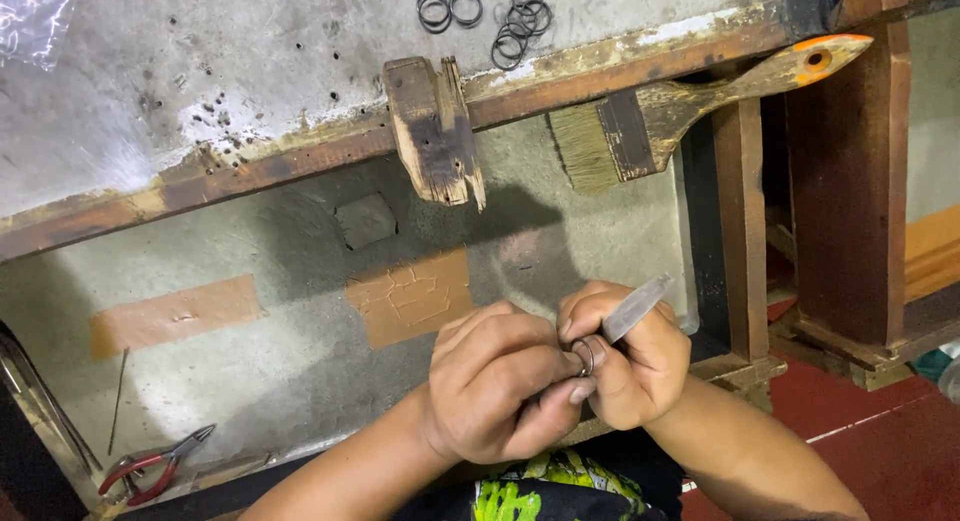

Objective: Filing the joints of small metal rings at a jewelry workbench to smooth the edges.

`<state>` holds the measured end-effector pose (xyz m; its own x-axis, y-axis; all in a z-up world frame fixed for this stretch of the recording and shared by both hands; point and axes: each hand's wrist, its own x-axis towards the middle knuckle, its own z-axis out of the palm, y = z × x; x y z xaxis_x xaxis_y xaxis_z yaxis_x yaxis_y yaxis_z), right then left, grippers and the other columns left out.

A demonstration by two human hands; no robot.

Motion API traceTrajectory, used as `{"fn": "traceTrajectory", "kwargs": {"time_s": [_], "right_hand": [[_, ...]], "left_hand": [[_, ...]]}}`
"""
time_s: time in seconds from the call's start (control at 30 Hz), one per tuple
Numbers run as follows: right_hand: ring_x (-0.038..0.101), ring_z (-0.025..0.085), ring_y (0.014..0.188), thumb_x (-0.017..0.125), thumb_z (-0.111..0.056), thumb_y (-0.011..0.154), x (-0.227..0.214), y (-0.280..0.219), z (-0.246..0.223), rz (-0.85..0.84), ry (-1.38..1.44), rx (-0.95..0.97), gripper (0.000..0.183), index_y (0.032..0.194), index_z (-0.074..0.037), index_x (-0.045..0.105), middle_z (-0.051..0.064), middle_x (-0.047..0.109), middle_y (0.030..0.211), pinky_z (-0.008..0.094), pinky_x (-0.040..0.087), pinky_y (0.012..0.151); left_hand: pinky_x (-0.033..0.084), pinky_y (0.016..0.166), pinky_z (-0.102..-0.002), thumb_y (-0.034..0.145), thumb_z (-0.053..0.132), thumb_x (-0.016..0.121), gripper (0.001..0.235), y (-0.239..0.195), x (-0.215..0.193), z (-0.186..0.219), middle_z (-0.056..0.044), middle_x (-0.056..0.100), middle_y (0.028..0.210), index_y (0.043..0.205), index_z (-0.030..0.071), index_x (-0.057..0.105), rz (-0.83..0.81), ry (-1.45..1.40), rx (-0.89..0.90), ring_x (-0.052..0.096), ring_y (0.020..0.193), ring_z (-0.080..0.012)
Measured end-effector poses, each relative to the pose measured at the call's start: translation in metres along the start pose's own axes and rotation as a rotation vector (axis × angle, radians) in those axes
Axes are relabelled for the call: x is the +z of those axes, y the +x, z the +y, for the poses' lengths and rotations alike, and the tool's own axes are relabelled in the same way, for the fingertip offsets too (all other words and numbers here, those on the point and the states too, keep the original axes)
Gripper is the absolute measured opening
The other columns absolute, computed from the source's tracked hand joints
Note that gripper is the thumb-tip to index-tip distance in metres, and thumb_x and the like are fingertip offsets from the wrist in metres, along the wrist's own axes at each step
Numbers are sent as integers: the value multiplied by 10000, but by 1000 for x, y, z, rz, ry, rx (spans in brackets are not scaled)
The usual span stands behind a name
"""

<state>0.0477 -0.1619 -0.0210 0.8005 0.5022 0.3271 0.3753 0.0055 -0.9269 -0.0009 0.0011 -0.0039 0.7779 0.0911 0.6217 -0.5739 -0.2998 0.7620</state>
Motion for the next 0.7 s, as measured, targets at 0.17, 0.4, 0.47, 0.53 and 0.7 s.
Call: {"fn": "traceTrajectory", "kwargs": {"time_s": [0.17,0.4,0.47,0.53,0.7], "right_hand": [[632,214,642,463,-281,1037,0,1,0,0,11,-10,308,904,-25,570,77,600,763,323,562,617],[632,233,624,467,-222,992,0,3,1,11,-44,2,267,869,-14,580,110,605,723,326,542,601],[632,236,638,463,-224,999,1,1,2,23,-54,11,268,873,-18,579,107,604,735,325,537,614],[631,239,652,459,-225,1007,2,-1,4,36,-64,18,269,877,-22,578,104,603,746,325,532,626],[610,211,679,478,-257,1032,4,-1,6,61,-54,71,270,928,-27,573,87,597,791,305,503,631]], "left_hand": [[543,610,-361,1022,174,629,147,0,0,0,-131,640,916,1037,28,630,8,-2,5,646,665,-258],[555,614,-365,1026,174,601,157,1,1,-1,-150,635,899,1026,18,612,28,16,-10,646,663,-267],[558,626,-366,1031,179,597,159,0,1,0,-158,648,915,1038,21,615,27,25,-22,653,673,-273],[561,638,-367,1036,184,593,161,0,2,0,-166,661,932,1050,25,618,25,34,-32,660,682,-279],[573,626,-343,1017,212,574,217,0,2,-1,-178,651,912,1023,1,629,48,120,-81,686,748,-265]]}}
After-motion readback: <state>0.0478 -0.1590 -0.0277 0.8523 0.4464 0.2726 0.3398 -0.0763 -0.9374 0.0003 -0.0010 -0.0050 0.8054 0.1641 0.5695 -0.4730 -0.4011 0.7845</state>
